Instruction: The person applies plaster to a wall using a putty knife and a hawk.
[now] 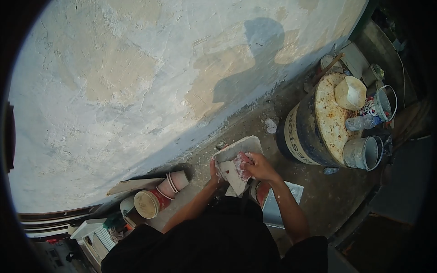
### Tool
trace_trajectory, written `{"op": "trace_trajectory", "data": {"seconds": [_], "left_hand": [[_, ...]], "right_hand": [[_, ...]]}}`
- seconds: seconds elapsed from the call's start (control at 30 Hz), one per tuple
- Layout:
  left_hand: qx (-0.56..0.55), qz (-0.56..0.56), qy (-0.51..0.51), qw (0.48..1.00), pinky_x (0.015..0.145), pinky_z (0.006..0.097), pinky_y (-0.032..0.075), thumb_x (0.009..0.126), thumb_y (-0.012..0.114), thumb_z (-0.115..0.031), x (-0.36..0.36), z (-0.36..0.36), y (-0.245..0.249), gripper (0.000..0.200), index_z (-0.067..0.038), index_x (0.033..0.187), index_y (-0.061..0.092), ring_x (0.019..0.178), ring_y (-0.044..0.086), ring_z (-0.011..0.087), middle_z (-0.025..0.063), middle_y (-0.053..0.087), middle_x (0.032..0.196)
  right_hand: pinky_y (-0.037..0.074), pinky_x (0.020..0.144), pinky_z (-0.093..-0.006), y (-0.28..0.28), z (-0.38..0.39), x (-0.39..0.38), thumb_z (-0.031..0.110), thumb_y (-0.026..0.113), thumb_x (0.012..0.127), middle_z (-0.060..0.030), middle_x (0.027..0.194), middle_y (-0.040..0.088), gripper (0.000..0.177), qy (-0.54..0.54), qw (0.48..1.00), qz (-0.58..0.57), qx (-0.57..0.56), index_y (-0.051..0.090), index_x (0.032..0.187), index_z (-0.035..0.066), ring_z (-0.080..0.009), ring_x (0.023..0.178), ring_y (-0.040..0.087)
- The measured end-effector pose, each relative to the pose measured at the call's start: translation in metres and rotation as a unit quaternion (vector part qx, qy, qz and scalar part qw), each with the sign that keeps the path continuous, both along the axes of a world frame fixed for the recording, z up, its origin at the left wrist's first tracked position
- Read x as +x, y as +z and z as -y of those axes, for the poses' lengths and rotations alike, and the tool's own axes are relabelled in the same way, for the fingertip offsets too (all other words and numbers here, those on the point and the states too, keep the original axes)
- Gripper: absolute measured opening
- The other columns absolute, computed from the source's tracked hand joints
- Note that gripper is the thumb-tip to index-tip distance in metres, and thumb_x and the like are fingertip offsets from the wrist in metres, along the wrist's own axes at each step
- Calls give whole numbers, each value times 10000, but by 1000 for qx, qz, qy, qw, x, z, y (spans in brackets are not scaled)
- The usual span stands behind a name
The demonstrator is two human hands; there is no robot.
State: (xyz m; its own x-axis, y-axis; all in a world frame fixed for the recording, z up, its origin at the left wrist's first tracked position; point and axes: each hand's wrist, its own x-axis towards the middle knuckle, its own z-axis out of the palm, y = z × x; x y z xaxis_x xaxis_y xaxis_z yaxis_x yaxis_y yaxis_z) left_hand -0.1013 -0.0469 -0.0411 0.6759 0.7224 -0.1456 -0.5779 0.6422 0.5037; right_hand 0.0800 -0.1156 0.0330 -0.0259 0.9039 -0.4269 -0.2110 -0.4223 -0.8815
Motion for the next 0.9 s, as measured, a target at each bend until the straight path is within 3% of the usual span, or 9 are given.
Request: {"op": "trace_trajectory", "data": {"seconds": [0.13,0.23,0.37,0.5,0.6,0.77,0.9], "left_hand": [[15,-37,2,999,1113,411,331,995,292,-536,-16,-1,-1,693,-41,1479,283,1317,432,275,153,395,1460],[13,-47,-2,999,1106,427,343,979,282,-575,-28,-7,2,729,-47,1483,274,1318,429,282,153,400,1454],[5,-107,-10,994,1101,449,348,949,293,-632,-52,-37,3,776,-69,1483,282,1307,440,301,152,421,1435],[-29,-84,-28,996,1088,466,360,939,303,-643,-76,-67,13,775,-79,1470,317,1272,478,314,145,457,1408],[-104,-102,-23,989,1091,489,348,929,307,-657,-105,-89,-13,784,-91,1471,322,1271,478,325,141,460,1410],[-130,-142,-36,981,1114,513,300,912,312,-681,-162,-129,-48,805,-94,1462,340,1321,421,341,143,441,1432],[-146,-160,-33,976,1127,503,281,918,336,-660,-216,-159,-90,775,-119,1472,317,1354,375,327,115,387,1479]], "right_hand": [[492,703,-235,-1,-18,-16,85,626,909,-25,933,637,258,-8,999,-17,29,571,1131,-35,-62,810,584],[480,616,-220,-5,-31,-33,88,619,915,-21,886,636,222,-55,998,-23,19,575,1104,-20,-56,738,588],[510,650,-235,20,-50,-57,69,614,907,-48,902,642,221,-88,994,-65,-30,568,1096,-35,-88,754,618],[526,650,-239,12,-68,-84,82,616,917,-54,916,649,242,-127,988,-88,-16,552,1120,-34,-94,768,635],[534,656,-239,0,-80,-102,85,622,918,-56,929,653,262,-163,979,-120,-7,542,1139,-30,-97,780,643],[540,657,-235,-10,-102,-104,72,623,917,-52,942,659,319,-215,967,-137,-3,513,1202,-22,-90,775,645],[531,646,-238,-77,-126,-92,74,651,897,-72,984,671,368,-293,948,-124,8,498,1221,-9,-104,810,655]]}}
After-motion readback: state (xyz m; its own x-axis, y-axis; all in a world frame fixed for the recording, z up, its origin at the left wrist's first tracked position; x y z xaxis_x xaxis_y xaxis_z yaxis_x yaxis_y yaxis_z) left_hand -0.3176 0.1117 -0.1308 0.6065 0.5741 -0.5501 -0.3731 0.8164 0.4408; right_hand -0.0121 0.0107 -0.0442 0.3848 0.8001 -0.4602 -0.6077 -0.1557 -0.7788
